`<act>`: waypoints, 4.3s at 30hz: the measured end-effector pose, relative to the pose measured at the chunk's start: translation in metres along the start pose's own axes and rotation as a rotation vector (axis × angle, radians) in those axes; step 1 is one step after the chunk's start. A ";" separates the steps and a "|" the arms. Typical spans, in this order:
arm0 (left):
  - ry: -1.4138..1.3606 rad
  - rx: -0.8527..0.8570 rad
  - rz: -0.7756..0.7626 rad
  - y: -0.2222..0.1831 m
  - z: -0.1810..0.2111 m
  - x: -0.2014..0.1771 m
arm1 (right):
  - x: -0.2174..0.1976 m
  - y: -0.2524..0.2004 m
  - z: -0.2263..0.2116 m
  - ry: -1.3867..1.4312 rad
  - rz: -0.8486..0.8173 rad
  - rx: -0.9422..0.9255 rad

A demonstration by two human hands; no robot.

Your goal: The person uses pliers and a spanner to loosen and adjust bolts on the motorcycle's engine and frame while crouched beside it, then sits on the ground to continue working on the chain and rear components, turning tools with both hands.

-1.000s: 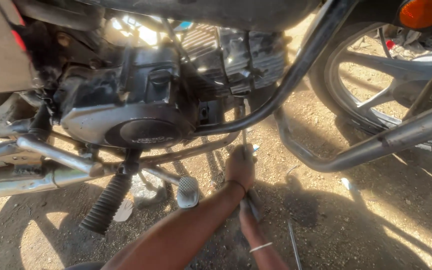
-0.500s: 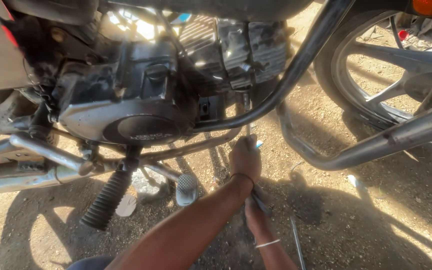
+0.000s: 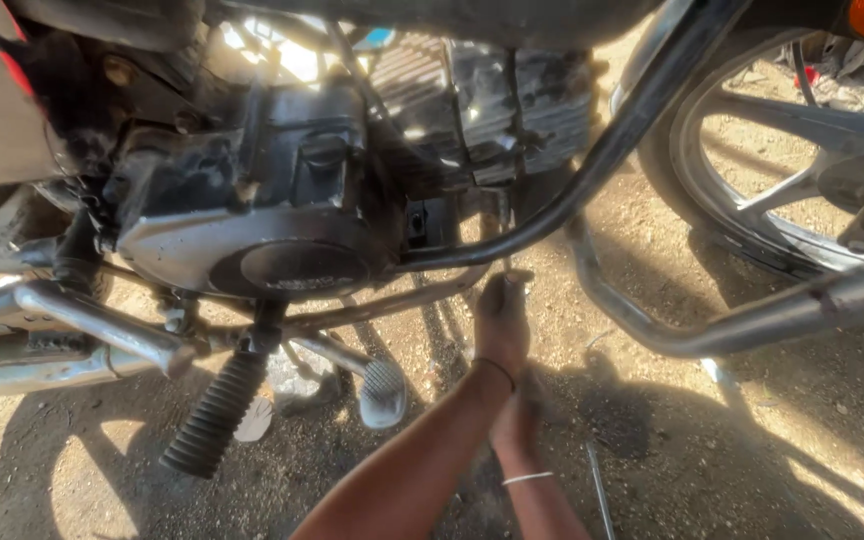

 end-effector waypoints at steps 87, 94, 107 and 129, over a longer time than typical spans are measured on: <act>0.073 0.013 0.107 0.015 0.045 -0.013 | -0.056 0.008 -0.003 -0.869 0.003 0.116; 0.016 0.031 0.083 0.004 0.052 -0.007 | -0.092 -0.027 0.079 -0.633 0.092 -0.267; 0.127 0.054 -0.007 0.004 0.048 -0.015 | -0.081 0.060 0.046 0.199 0.050 -0.199; 0.036 0.079 0.099 -0.002 0.062 -0.012 | -0.035 0.064 0.039 -0.068 0.262 -0.085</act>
Point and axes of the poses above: each hand's wrist, its own y-axis towards the middle knuckle, its own x-axis out of the palm, z = x × y, the point moved 4 cm from there along y, towards the middle knuckle, and after that the axes turned 10 degrees about -x, right-handed, at the moved point
